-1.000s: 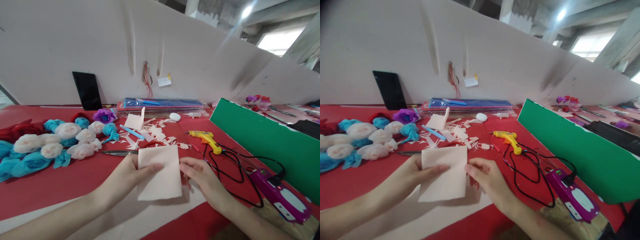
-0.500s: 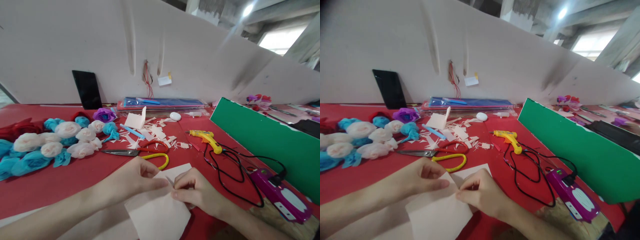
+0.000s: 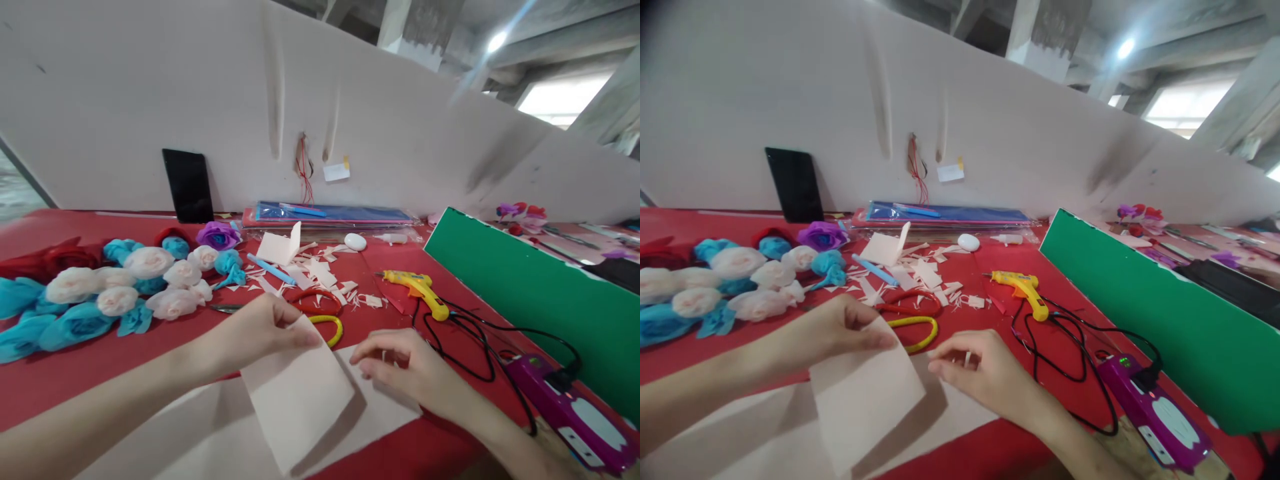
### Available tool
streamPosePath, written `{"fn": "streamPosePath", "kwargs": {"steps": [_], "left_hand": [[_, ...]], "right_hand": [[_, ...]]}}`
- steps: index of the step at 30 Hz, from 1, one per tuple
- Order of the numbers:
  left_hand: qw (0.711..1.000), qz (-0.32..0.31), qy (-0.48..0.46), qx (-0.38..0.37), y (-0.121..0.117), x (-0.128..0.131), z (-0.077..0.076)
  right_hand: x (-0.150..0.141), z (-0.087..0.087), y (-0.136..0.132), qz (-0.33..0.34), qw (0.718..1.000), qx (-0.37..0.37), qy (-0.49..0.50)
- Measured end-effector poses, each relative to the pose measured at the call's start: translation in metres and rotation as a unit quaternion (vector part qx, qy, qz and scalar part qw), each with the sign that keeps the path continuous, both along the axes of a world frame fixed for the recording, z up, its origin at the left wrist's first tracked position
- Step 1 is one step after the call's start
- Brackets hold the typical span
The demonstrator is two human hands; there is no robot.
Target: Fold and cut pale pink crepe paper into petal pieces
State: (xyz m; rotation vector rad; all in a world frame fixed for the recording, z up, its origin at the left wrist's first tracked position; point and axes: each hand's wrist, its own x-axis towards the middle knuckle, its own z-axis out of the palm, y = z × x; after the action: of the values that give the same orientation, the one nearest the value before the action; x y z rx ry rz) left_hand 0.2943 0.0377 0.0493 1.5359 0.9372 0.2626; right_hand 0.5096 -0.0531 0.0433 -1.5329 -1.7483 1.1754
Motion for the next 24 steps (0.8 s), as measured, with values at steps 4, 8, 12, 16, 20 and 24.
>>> {"fn": "streamPosePath", "kwargs": {"steps": [4,8,12,16,20,24], "left_hand": [[0.998,-0.046,-0.020,0.043,-0.017,0.009,-0.010],[0.956,-0.068,0.034,0.282,-0.010,0.018,-0.011],[0.879,-0.035,0.119,0.461,0.037,0.030,0.004],[0.833,-0.036,0.218,0.506,0.091,0.038,0.015],[0.792,-0.035,0.327,0.514,0.117,0.030,0.010],[0.770,-0.025,0.395,0.500,0.119,0.020,0.000]], "right_hand": [[-0.014,-0.009,-0.004,0.030,0.999,-0.019,0.009],[-0.021,-0.024,-0.005,0.015,0.998,-0.065,0.022],[-0.020,-0.030,-0.002,0.028,0.997,-0.064,0.046],[-0.018,-0.033,-0.002,0.026,0.998,-0.053,0.035],[-0.016,-0.038,-0.004,0.022,0.999,-0.037,0.020],[-0.014,-0.043,-0.005,0.025,0.999,-0.031,0.009]]}}
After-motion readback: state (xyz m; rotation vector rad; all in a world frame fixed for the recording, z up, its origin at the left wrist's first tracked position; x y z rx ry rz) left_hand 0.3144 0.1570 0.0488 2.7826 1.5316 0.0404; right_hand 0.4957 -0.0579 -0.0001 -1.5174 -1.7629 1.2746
